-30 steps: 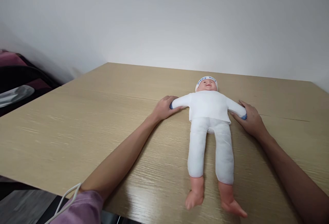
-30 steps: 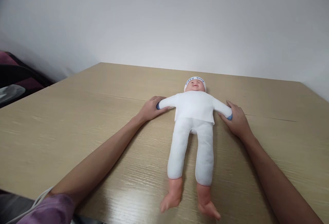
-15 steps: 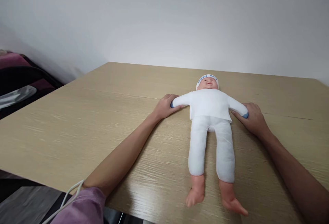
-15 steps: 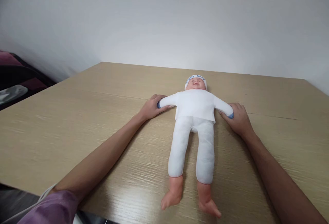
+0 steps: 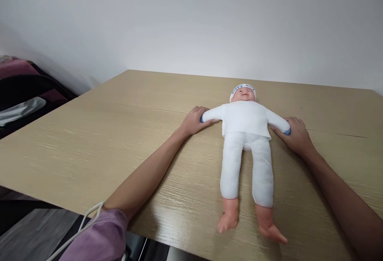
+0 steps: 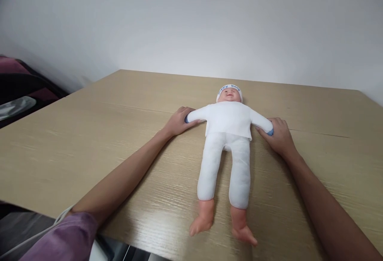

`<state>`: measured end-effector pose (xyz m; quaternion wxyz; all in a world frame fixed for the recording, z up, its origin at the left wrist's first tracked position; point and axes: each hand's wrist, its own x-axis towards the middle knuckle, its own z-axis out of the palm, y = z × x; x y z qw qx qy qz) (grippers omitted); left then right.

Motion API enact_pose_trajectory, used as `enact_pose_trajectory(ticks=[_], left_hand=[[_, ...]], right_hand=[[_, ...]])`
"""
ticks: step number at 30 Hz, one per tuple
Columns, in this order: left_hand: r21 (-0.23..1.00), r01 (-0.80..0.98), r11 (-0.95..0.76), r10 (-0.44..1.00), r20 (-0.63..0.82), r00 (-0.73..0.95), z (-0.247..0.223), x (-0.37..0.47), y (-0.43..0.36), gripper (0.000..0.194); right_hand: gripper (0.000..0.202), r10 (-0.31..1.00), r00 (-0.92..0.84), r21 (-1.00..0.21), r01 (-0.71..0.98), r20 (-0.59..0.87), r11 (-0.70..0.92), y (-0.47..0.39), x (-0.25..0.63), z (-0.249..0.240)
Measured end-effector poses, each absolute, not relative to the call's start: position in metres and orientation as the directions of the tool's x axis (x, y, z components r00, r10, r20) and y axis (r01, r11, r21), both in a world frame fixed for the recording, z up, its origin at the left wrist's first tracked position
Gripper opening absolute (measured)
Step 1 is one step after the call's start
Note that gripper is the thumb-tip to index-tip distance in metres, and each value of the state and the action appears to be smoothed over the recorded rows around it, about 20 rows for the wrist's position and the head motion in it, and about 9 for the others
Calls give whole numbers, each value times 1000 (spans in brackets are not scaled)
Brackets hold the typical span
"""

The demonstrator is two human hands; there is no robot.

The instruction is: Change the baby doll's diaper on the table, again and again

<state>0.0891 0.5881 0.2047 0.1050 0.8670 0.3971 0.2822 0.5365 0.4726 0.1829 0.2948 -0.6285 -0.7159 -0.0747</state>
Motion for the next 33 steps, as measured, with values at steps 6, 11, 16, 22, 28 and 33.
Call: enact_pose_trajectory(ticks=[6,11,16,22,28,33], left_hand=[[417,651,-634,770,413,486,206,92,579,58],[421,780,-462,836,501,224,212,104,541,39],[578,704,-411,825,565,18,233,128,447,37],[557,324,-765,644,684,343,204,132,243,33],[881,322,-346,831,129,542,105,131,109,28],[941,321,103,885,-234,402,73,149,98,37]], right_hand=[[71,848,-6,-279,943,530,181,468,533,185],[86,718,74,-297,936,692,190,441,510,188],[54,641,213,-482,831,737,278,373,458,209],[20,568,44,-386,776,822,499,202,414,199],[27,913,284,-716,698,294,14,53,405,92],[73,712,499,-717,228,-495,-659,30,398,42]])
